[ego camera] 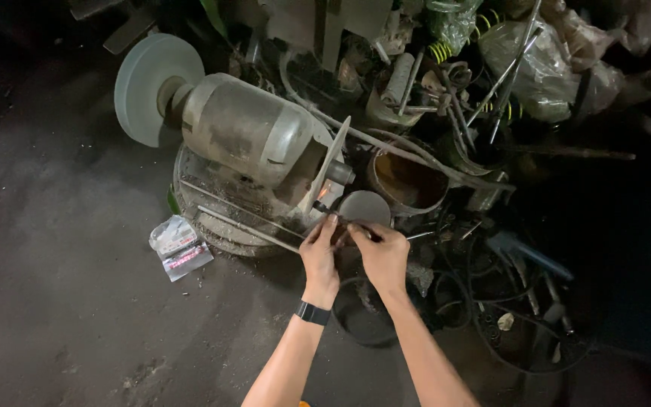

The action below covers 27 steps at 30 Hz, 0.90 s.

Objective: The person picks up small metal parts from a workbench, wipes them with a dark cloth, and then grinds them against a bench grinder. They repeatedly inspect the parts on a clear glass plate between grinding sessions.

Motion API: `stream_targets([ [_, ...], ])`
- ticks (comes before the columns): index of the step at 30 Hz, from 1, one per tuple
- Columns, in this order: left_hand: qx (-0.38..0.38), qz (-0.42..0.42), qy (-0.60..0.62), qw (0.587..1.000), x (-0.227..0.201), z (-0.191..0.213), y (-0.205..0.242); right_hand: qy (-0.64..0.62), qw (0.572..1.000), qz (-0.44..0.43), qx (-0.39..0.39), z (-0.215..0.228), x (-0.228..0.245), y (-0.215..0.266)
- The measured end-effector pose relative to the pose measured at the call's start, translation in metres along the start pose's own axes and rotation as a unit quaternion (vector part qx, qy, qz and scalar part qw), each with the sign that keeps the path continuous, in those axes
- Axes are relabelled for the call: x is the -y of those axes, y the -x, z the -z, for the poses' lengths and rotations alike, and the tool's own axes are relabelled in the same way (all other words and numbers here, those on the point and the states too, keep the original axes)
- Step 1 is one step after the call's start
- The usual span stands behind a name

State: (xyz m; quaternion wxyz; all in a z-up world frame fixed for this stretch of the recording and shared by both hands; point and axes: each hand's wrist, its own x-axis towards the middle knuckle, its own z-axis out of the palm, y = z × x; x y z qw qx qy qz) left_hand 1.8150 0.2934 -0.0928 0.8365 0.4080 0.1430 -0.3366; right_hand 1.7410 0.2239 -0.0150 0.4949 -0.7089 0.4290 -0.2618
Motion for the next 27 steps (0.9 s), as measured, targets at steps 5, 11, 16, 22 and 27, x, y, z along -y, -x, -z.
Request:
stream_targets([
  [5,-0.005,0.084,0.002,0.996,-0.008,-0.005,0.009,0.109,0.993,0.04,0.023,0.01,0.031,-0.003],
  [11,-0.039,-0.149,-0.388,0.908,-0.022,-0.009,0.071,-0.026,0.985,0.075,0.156,0.04,-0.008,0.014],
  [16,0.061,-0.357,-0.393,0.845,-0.044,-0.024,0.1,-0.022,0.982,0.137,0.125,0.034,-0.011,0.033],
  [22,0.092,-0.465,-0.386,0.791,-0.036,-0.023,0.095,0.003,0.971,0.233,0.059,0.023,-0.019,0.035],
  [27,0.034,-0.34,-0.339,0.876,-0.003,-0.004,0.049,0.117,0.966,0.228,0.039,-0.001,-0.055,0.009],
])
